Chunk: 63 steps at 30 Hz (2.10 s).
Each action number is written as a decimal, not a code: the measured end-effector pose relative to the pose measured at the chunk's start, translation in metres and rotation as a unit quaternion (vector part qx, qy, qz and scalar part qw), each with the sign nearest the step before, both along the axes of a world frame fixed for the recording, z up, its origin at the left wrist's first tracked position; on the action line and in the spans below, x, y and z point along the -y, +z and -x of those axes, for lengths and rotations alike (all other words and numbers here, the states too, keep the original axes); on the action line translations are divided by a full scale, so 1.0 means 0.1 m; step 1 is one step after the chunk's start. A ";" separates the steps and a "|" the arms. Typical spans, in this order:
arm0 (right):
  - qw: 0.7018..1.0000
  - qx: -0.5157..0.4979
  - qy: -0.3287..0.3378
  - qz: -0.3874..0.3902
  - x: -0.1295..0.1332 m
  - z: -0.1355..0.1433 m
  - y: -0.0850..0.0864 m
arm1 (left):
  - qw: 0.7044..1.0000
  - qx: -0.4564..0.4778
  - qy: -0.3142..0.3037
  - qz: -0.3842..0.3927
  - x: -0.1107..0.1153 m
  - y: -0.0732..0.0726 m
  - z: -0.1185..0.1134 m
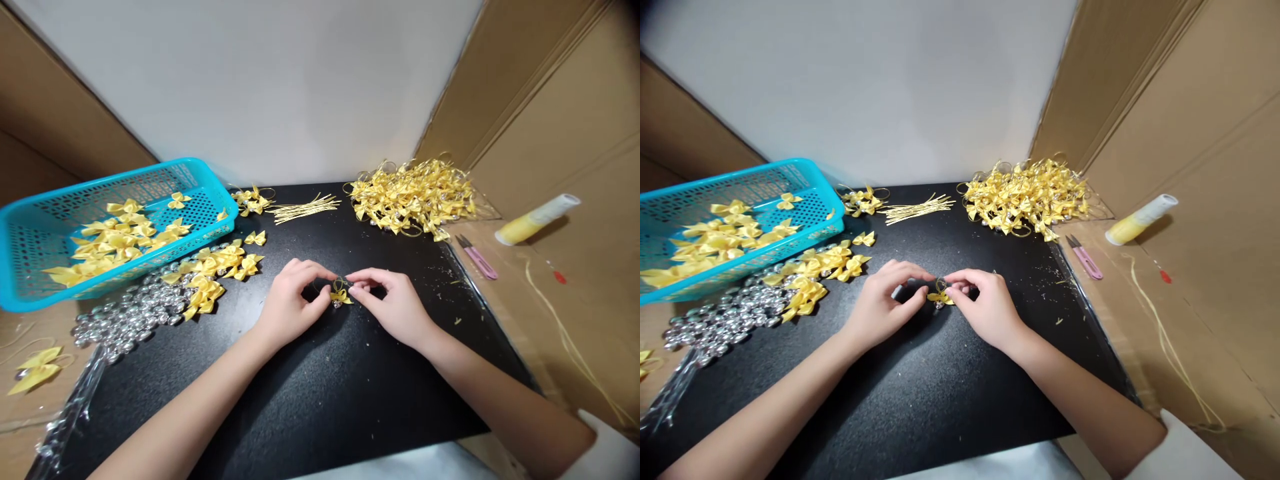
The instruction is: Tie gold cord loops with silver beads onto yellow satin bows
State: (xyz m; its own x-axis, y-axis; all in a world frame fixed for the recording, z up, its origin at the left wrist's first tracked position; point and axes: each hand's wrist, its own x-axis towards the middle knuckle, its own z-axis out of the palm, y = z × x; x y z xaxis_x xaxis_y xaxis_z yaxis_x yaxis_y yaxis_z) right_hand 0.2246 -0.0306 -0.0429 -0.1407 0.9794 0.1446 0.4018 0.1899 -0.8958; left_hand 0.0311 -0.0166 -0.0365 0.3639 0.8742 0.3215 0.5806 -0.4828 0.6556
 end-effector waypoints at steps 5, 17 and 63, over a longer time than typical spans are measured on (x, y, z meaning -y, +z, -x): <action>0.998 0.033 0.050 -0.010 -0.09 -0.02 0.12 | 0.996 -0.028 -0.072 0.037 -0.15 0.08 -0.05; 0.975 0.091 0.201 0.029 -0.45 -0.09 0.36 | 0.964 0.049 -0.091 0.246 -0.27 0.03 0.09; 0.946 0.199 0.250 -0.062 -0.56 -0.08 0.14 | 0.954 0.091 -0.088 0.270 -0.25 -0.07 0.12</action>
State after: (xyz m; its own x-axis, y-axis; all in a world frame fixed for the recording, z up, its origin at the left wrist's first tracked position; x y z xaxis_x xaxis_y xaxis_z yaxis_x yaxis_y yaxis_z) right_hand 0.2322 0.0255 -0.0294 -0.6484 0.7558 0.0913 0.5353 0.5379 -0.6512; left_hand 0.0194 0.0083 -0.0435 0.5020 0.8604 -0.0876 0.3745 -0.1249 0.9188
